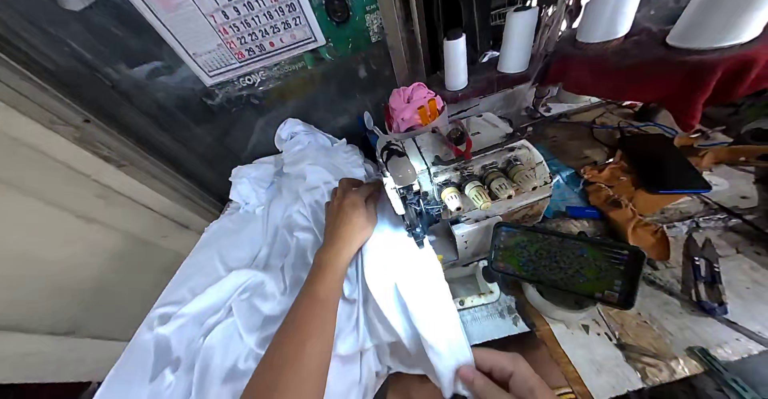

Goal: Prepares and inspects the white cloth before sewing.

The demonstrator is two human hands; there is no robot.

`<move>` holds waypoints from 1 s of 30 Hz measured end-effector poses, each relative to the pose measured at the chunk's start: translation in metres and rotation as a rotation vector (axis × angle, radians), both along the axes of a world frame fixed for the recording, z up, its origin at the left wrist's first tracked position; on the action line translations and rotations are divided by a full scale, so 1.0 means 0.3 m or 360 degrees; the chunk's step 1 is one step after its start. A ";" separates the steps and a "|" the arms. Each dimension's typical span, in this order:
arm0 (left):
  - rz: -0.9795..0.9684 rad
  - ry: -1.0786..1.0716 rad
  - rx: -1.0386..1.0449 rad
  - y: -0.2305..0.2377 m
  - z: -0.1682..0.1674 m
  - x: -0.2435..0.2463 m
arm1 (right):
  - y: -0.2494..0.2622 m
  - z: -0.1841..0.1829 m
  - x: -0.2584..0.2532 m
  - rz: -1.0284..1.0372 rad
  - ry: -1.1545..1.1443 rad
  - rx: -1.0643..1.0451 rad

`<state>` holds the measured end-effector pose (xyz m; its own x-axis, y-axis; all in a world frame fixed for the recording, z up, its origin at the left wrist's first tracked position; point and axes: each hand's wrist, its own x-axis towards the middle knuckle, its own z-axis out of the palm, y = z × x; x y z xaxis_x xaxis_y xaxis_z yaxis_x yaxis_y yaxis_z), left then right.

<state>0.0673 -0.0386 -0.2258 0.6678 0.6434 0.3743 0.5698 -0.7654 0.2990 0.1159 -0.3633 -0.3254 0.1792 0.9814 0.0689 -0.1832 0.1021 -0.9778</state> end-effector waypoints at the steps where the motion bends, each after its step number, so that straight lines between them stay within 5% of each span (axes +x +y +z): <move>1: 0.0035 0.0002 -0.0003 0.015 0.014 0.019 | 0.026 0.018 0.006 -0.0056 -0.0028 -0.0023; 5: 0.0133 -0.0054 0.0218 0.045 0.055 0.035 | 0.127 0.077 0.024 -0.0270 -0.0078 -0.0145; 8: -0.0023 -0.0284 0.0385 -0.086 0.042 -0.072 | 0.180 0.070 0.027 -0.0493 -0.0228 -0.0136; 13: -0.0360 -0.0373 0.0119 -0.266 -0.131 -0.247 | 0.197 0.043 0.031 -0.0689 -0.0365 -0.0123; 17: -0.0245 -0.0371 0.0076 -0.225 -0.097 -0.295 | 0.199 0.046 0.011 -0.0934 -0.0423 -0.0027; 20: -0.0401 -0.0562 0.0148 -0.365 -0.075 -0.301 | 0.187 0.055 0.011 -0.1018 -0.0492 -0.0018; 23: -0.0570 -0.0532 0.0173 -0.456 -0.170 -0.296 | 0.189 0.076 0.009 -0.1001 -0.0504 0.0003; 30: -0.0487 -0.0780 0.0511 -0.456 -0.297 -0.185 | 0.207 0.078 0.000 -0.1064 -0.0657 0.0004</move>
